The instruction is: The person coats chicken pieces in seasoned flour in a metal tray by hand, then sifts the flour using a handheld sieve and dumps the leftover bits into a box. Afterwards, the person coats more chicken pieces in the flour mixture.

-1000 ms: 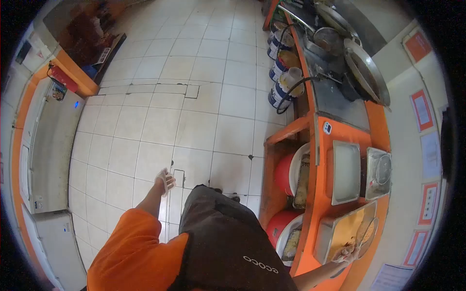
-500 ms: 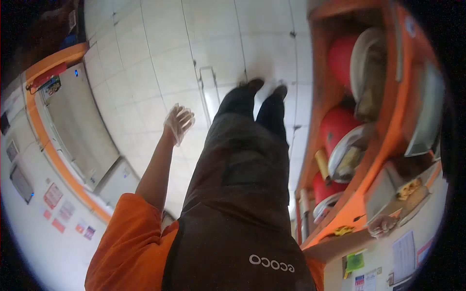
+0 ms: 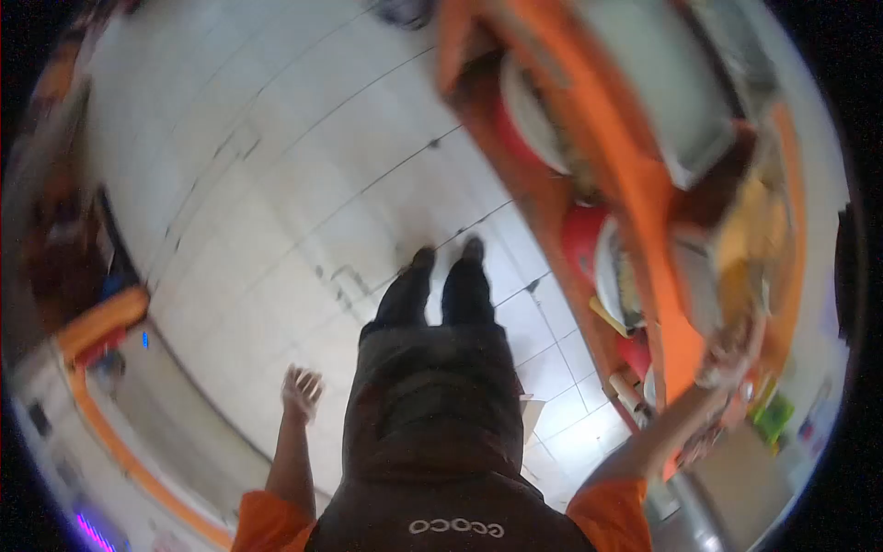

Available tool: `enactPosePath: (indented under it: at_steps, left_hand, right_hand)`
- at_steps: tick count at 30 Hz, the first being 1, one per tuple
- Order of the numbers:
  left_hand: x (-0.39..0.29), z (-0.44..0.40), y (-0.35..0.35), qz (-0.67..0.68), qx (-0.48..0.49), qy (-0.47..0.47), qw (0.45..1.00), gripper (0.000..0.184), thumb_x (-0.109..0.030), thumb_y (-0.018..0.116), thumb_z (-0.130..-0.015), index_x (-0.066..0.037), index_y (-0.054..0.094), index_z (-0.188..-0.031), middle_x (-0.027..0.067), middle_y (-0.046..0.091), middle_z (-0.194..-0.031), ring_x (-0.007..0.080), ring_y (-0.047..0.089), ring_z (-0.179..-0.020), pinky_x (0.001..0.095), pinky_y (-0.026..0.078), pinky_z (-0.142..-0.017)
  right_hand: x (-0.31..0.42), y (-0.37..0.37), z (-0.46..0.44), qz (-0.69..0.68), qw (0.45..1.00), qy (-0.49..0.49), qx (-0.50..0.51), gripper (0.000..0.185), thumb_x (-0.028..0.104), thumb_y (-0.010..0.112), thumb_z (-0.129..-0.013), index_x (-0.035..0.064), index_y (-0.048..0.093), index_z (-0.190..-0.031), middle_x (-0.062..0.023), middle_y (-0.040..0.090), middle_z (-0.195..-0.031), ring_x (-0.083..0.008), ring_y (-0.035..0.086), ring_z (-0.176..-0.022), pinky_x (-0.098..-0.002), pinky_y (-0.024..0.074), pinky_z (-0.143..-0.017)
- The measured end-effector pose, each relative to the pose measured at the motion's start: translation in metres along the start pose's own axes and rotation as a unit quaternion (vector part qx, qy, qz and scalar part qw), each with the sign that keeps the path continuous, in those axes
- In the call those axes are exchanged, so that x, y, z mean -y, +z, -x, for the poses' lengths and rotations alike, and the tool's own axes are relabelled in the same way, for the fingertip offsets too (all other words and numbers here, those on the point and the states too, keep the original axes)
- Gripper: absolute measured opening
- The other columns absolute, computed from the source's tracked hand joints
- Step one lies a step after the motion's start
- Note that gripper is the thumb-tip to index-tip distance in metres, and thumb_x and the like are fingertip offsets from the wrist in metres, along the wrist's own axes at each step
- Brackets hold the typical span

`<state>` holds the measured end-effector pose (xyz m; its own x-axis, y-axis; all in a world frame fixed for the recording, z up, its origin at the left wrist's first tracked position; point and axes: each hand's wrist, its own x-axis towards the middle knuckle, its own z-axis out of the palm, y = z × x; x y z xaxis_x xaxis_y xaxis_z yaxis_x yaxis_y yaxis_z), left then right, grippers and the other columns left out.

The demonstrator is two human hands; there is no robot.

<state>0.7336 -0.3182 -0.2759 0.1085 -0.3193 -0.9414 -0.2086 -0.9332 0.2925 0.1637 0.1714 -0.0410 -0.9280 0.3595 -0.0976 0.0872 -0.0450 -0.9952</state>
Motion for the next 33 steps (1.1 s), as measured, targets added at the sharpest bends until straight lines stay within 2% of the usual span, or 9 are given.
enactPosePath:
  at_steps: [12, 15, 18, 22, 25, 27, 28, 30, 33]
  left_hand:
    - [-0.030, 0.017, 0.105, -0.059, 0.142, 0.038, 0.987, 0.065, -0.053, 0.046, -0.090, -0.016, 0.030, -0.141, 0.0082, 0.039, -0.139, 0.0247, 0.043, -0.123, 0.0449, 0.035, -0.102]
    - [-0.040, 0.014, 0.143, -0.082, 0.152, 0.039, 0.984, 0.064, -0.053, 0.045, -0.090, -0.016, 0.030, -0.141, 0.0083, 0.039, -0.140, 0.0252, 0.041, -0.125, 0.0451, 0.033, -0.103]
    - [-0.049, 0.015, 0.171, -0.130, 0.169, 0.040, 0.976, 0.063, -0.053, 0.042, -0.091, -0.017, 0.030, -0.141, 0.0076, 0.037, -0.142, 0.0259, 0.038, -0.129, 0.0448, 0.033, -0.104]
    - [-0.063, 0.025, 0.204, -0.136, 0.204, 0.089, 0.965, 0.063, -0.054, 0.040, -0.091, -0.016, 0.031, -0.140, 0.0083, 0.037, -0.142, 0.0270, 0.038, -0.129, 0.0441, 0.032, -0.104]
    - [-0.071, 0.030, 0.207, -0.232, 0.249, 0.112, 0.934, 0.063, -0.055, 0.041, -0.091, -0.016, 0.032, -0.140, 0.0076, 0.039, -0.140, 0.0273, 0.040, -0.127, 0.0435, 0.034, -0.103]
    - [-0.075, 0.025, 0.212, -0.188, 0.225, 0.090, 0.952, 0.066, -0.054, 0.045, -0.090, -0.016, 0.029, -0.141, 0.0078, 0.041, -0.136, 0.0274, 0.041, -0.123, 0.0443, 0.036, -0.101]
    - [-0.077, 0.009, 0.205, -0.169, 0.245, 0.100, 0.949, 0.067, -0.054, 0.046, -0.090, -0.016, 0.027, -0.142, 0.0072, 0.041, -0.135, 0.0277, 0.042, -0.123, 0.0441, 0.037, -0.100]
    - [-0.075, -0.004, 0.200, -0.182, 0.269, 0.120, 0.938, 0.063, -0.052, 0.047, -0.090, -0.016, 0.029, -0.139, 0.0083, 0.042, -0.132, 0.0308, 0.044, -0.120, 0.0484, 0.041, -0.096]
    - [-0.071, 0.026, 0.199, -0.213, 0.259, 0.150, 0.930, 0.056, -0.048, 0.050, -0.091, -0.015, 0.035, -0.133, 0.0120, 0.043, -0.126, 0.0372, 0.047, -0.115, 0.0567, 0.046, -0.089]
  right_hand:
    - [0.079, -0.005, 0.022, -0.176, 0.983, 0.055, -0.020, 0.029, 0.036, 0.051, -0.093, 0.0071, 0.055, -0.097, 0.0035, 0.039, -0.053, -0.0063, 0.030, -0.032, -0.0224, 0.0242, -0.029]
    - [0.005, -0.035, -0.022, 0.115, 0.979, -0.166, -0.035, 0.028, 0.034, 0.050, -0.094, 0.0068, 0.055, -0.098, 0.0022, 0.039, -0.053, -0.0074, 0.030, -0.032, -0.0240, 0.0248, -0.028]
    - [-0.004, -0.060, -0.030, 0.112, 0.982, -0.149, 0.005, 0.020, 0.027, 0.050, -0.093, 0.0082, 0.054, -0.098, 0.0009, 0.040, -0.052, -0.0094, 0.032, -0.033, -0.0258, 0.0272, -0.029]
    - [-0.009, -0.060, -0.046, 0.309, 0.852, -0.414, -0.080, 0.016, 0.021, 0.049, -0.093, 0.0068, 0.055, -0.099, 0.0007, 0.040, -0.053, -0.0094, 0.037, -0.038, -0.0250, 0.0293, -0.034]
    - [0.002, -0.065, -0.029, 0.183, 0.971, -0.155, -0.020, 0.018, 0.020, 0.055, -0.088, 0.0042, 0.056, -0.098, -0.0010, 0.047, -0.063, -0.0093, 0.043, -0.045, -0.0260, 0.0342, -0.038]
    - [0.030, -0.075, -0.008, -0.155, 0.983, 0.089, 0.047, 0.017, 0.018, 0.056, -0.086, 0.0077, 0.055, -0.100, -0.0017, 0.048, -0.066, -0.0106, 0.045, -0.048, -0.0272, 0.0361, -0.039]
    - [0.021, -0.059, -0.014, -0.078, 0.984, 0.143, -0.073, 0.014, 0.019, 0.056, -0.086, 0.0116, 0.055, -0.098, -0.0005, 0.045, -0.062, -0.0115, 0.043, -0.044, -0.0286, 0.0340, -0.037]
    - [0.002, -0.061, -0.023, 0.079, 0.992, -0.074, -0.064, 0.013, 0.021, 0.055, -0.088, 0.0118, 0.056, -0.097, 0.0003, 0.045, -0.060, -0.0112, 0.044, -0.046, -0.0278, 0.0339, -0.039]
    - [0.000, -0.074, -0.028, 0.082, 0.995, -0.046, -0.025, 0.017, 0.026, 0.053, -0.088, 0.0111, 0.054, -0.097, -0.0015, 0.048, -0.067, -0.0120, 0.050, -0.058, -0.0273, 0.0377, -0.048]
